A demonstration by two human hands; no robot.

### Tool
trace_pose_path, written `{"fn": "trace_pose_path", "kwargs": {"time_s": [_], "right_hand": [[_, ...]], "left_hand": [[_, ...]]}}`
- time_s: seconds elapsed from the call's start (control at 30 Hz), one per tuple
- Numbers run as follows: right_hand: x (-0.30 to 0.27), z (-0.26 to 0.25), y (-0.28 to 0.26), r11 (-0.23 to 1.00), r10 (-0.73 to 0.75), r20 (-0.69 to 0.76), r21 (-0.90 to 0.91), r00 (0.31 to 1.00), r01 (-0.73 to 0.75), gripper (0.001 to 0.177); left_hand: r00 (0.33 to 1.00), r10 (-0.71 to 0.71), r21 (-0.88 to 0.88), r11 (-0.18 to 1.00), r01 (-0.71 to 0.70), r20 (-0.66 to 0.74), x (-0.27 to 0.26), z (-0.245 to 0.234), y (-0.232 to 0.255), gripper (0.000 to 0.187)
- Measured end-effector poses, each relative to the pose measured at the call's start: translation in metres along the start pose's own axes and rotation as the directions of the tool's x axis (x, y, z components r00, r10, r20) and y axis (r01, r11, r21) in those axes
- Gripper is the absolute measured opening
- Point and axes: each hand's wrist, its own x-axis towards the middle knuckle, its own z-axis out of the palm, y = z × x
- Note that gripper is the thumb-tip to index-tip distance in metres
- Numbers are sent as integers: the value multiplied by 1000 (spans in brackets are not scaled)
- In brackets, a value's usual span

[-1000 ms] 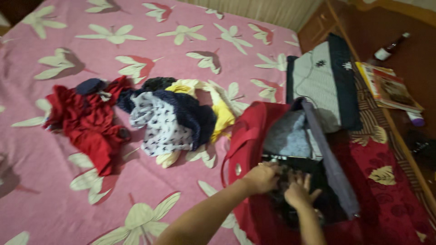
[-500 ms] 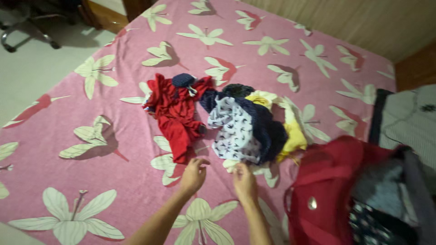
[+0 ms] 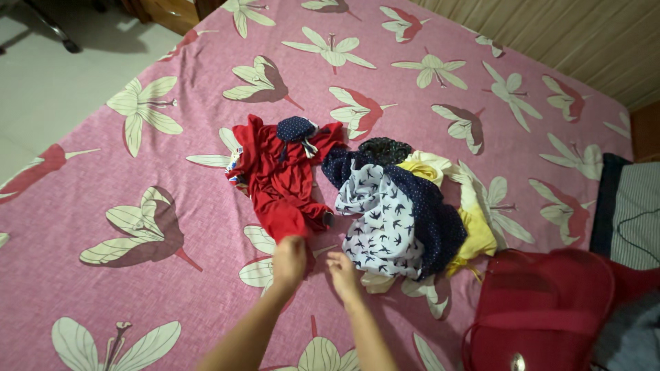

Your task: The person folds a red shirt and a patterned blue-and-white cloth on a bed and places them into a red bag.

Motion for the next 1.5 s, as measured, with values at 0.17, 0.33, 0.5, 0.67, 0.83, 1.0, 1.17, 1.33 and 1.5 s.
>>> {"fn": "trace_pose_path", "kwargs": {"time_s": [0.17, 0.33, 0.5, 0.67, 0.83, 1.0, 1.17, 1.33, 1.5], "right_hand": [[-28, -20, -23, 996, 87, -63, -23, 994, -88, 34], [-87, -21, -119, 878, 344, 8, 351, 939, -325, 40], [-160, -42, -154, 553, 198, 309, 749, 930, -366, 59], [-126, -65, -143, 579, 411, 307, 639, 859, -506, 44], [-142, -117, -233, 717, 60, 138, 684, 989, -139, 24], [-195, -181, -406, 966, -227, 367, -33, 902, 257, 29], [-249, -197, -523, 782, -259, 633, -307, 730, 543, 28], [-285, -208, -565, 691, -220, 646, -426, 731, 585, 27], [-313, -236, -565, 525, -380, 520, -559, 765, 642, 30]], "left_hand": [[965, -262, -492, 843, 217, -23, -18, -58, 52, 49], [877, 43, -587, 758, 284, 479, -79, -107, 99, 19], [753, 432, -734, 671, 99, 496, -154, -141, 132, 19], [474, 474, -583, 806, 107, 742, -213, -192, 162, 19], [604, 373, -396, 913, -101, 704, -218, -218, 162, 28], [872, 423, -579, 786, -217, 247, -202, -253, 203, 40], [533, 792, -337, 434, -835, -300, -177, -284, 302, 90], [636, 763, -408, 622, -669, 120, -167, -254, 354, 64], [758, 415, -383, 893, -235, 503, -160, -214, 333, 60]]}}
